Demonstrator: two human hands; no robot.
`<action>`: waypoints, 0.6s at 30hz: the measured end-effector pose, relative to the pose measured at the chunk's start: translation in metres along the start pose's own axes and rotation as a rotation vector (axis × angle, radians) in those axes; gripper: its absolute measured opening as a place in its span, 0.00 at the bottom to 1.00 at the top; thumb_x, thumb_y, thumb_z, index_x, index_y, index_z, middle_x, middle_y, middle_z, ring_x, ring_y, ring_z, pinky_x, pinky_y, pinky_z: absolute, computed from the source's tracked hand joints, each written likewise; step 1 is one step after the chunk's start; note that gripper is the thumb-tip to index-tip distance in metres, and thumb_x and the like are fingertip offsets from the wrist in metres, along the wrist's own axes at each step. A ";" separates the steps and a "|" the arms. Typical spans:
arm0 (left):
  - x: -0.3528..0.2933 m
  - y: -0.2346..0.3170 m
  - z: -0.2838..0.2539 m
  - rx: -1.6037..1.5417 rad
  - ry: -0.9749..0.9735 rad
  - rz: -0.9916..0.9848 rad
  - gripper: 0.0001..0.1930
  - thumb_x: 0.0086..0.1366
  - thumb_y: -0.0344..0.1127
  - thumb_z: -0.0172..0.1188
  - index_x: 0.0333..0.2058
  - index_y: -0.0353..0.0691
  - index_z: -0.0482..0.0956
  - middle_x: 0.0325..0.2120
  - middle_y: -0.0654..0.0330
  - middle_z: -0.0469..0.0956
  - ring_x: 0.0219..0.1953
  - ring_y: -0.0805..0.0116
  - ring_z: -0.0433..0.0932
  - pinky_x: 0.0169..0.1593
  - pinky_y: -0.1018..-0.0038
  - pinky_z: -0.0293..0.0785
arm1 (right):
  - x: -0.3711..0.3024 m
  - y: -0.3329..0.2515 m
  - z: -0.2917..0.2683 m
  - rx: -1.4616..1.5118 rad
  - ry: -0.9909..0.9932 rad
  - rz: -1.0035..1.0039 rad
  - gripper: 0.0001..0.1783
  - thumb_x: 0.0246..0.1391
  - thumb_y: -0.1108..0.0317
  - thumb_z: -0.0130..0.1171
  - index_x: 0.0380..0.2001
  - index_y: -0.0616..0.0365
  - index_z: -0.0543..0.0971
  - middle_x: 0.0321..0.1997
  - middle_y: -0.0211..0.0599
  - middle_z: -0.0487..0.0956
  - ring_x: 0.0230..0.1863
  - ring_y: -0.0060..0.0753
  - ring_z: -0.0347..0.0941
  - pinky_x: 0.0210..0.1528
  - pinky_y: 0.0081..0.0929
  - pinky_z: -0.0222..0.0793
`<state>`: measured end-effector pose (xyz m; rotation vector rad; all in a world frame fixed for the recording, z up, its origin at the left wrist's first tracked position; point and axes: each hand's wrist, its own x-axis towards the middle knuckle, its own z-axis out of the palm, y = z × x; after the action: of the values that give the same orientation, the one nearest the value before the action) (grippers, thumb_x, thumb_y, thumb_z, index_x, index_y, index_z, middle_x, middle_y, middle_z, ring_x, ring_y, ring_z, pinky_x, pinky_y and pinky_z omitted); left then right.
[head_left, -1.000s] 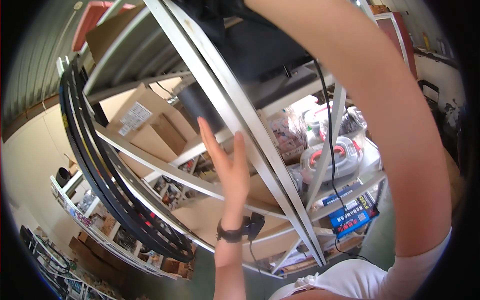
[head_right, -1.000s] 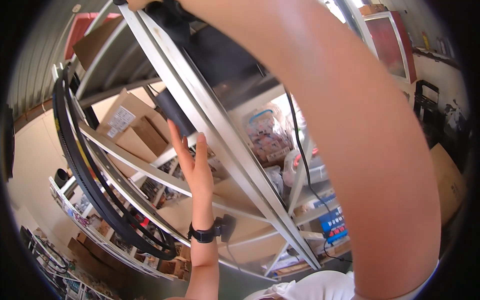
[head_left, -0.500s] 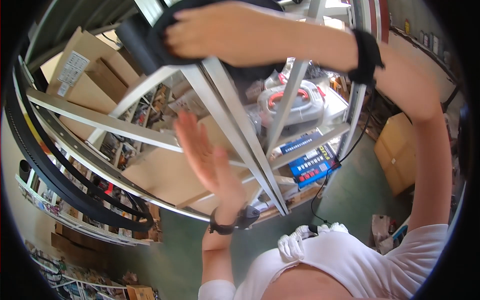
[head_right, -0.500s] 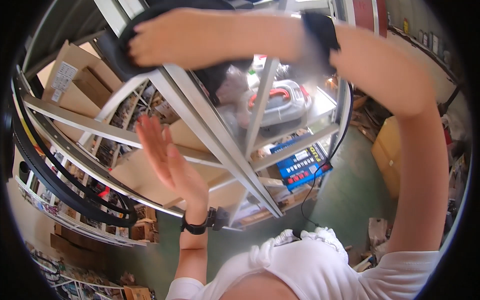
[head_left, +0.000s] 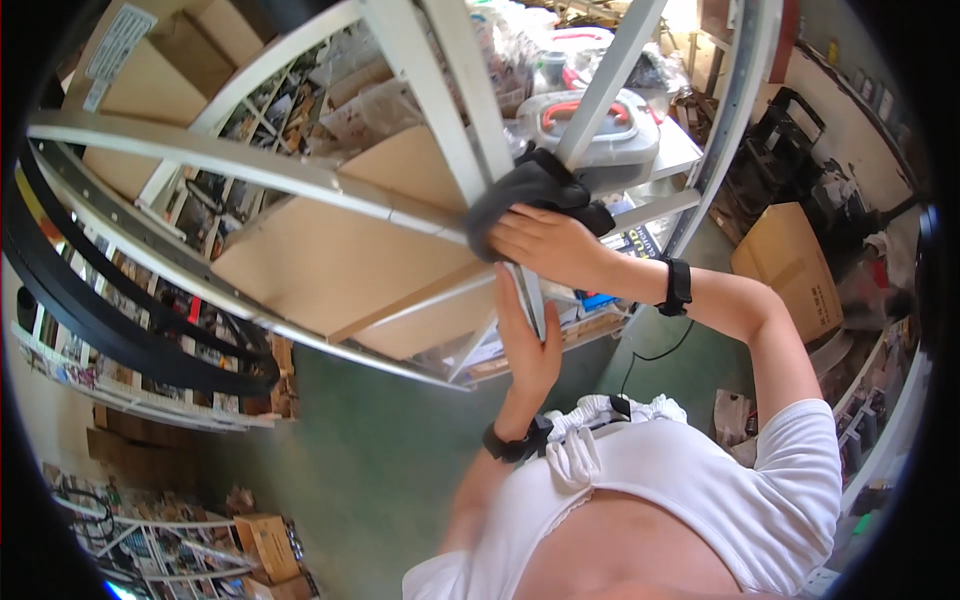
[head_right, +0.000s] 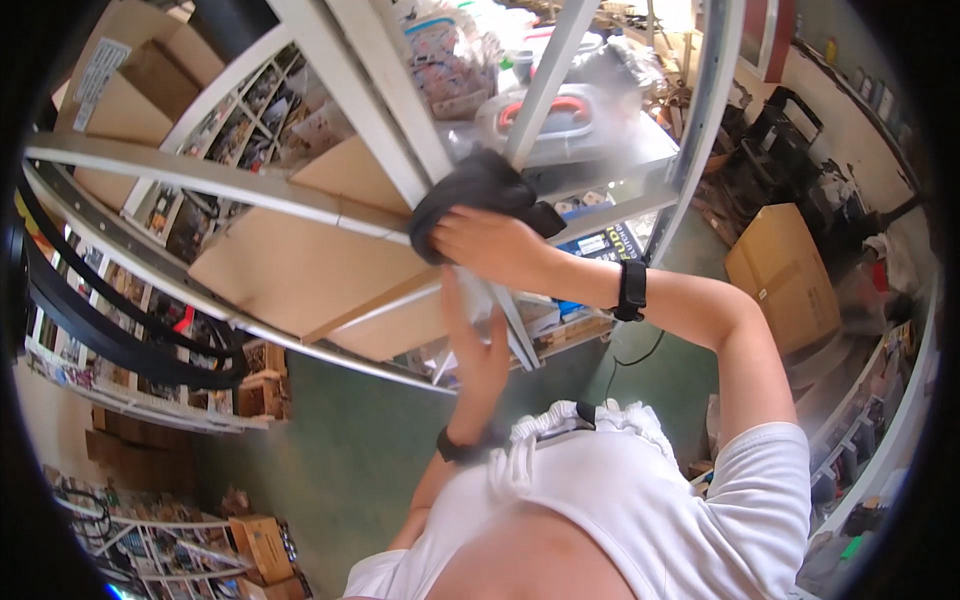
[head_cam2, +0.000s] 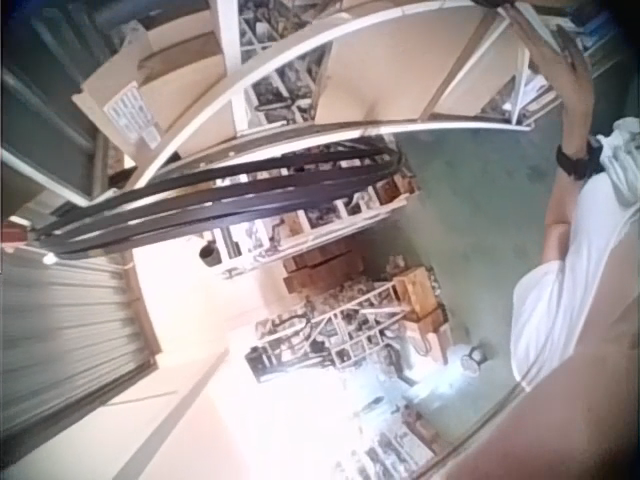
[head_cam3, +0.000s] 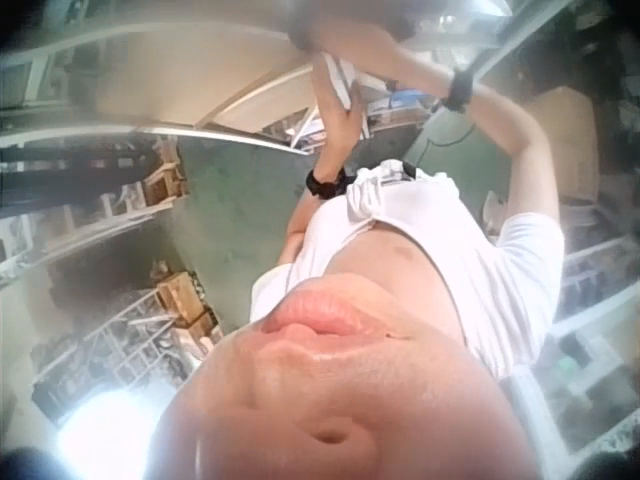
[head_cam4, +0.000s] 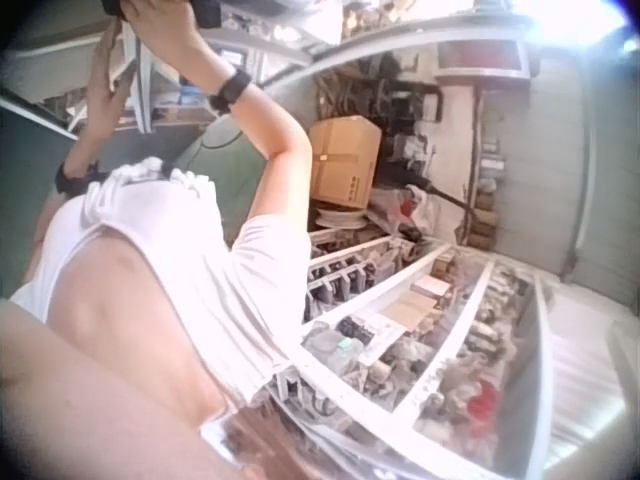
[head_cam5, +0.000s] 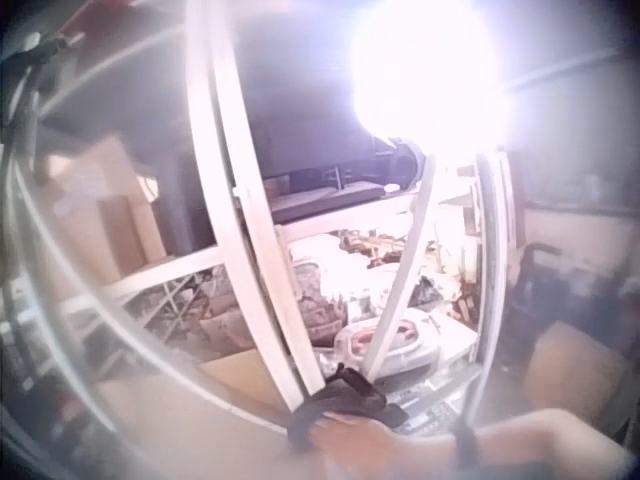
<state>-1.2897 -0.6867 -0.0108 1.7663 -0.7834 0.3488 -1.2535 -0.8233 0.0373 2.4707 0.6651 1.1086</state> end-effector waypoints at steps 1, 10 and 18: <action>-0.004 -0.003 0.006 0.036 0.005 0.005 0.29 0.57 0.28 0.49 0.56 0.28 0.49 0.57 0.44 0.50 0.60 0.52 0.50 0.60 0.66 0.43 | -0.006 -0.003 0.002 0.024 -0.008 -0.011 0.18 0.41 0.67 0.49 0.41 0.53 0.73 0.48 0.28 0.71 0.53 0.25 0.62 0.59 0.26 0.50; -0.023 -0.023 0.012 -0.253 -0.082 -0.135 0.28 0.55 0.30 0.49 0.54 0.29 0.54 0.51 0.43 0.59 0.53 0.50 0.61 0.56 0.66 0.54 | -0.036 -0.041 -0.041 0.525 0.149 0.282 0.14 0.32 0.69 0.51 0.28 0.57 0.74 0.34 0.33 0.73 0.41 0.36 0.67 0.44 0.30 0.61; -0.033 -0.034 0.021 -0.327 -0.257 -0.114 0.29 0.51 0.36 0.53 0.52 0.31 0.58 0.51 0.44 0.60 0.53 0.48 0.60 0.55 0.63 0.55 | -0.059 -0.069 -0.067 0.695 0.387 0.370 0.12 0.28 0.73 0.56 0.24 0.62 0.75 0.33 0.40 0.75 0.34 0.42 0.71 0.39 0.38 0.66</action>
<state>-1.2948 -0.6893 -0.0619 1.5528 -0.8618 -0.0832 -1.3585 -0.7905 0.0104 3.0757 0.8316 1.7682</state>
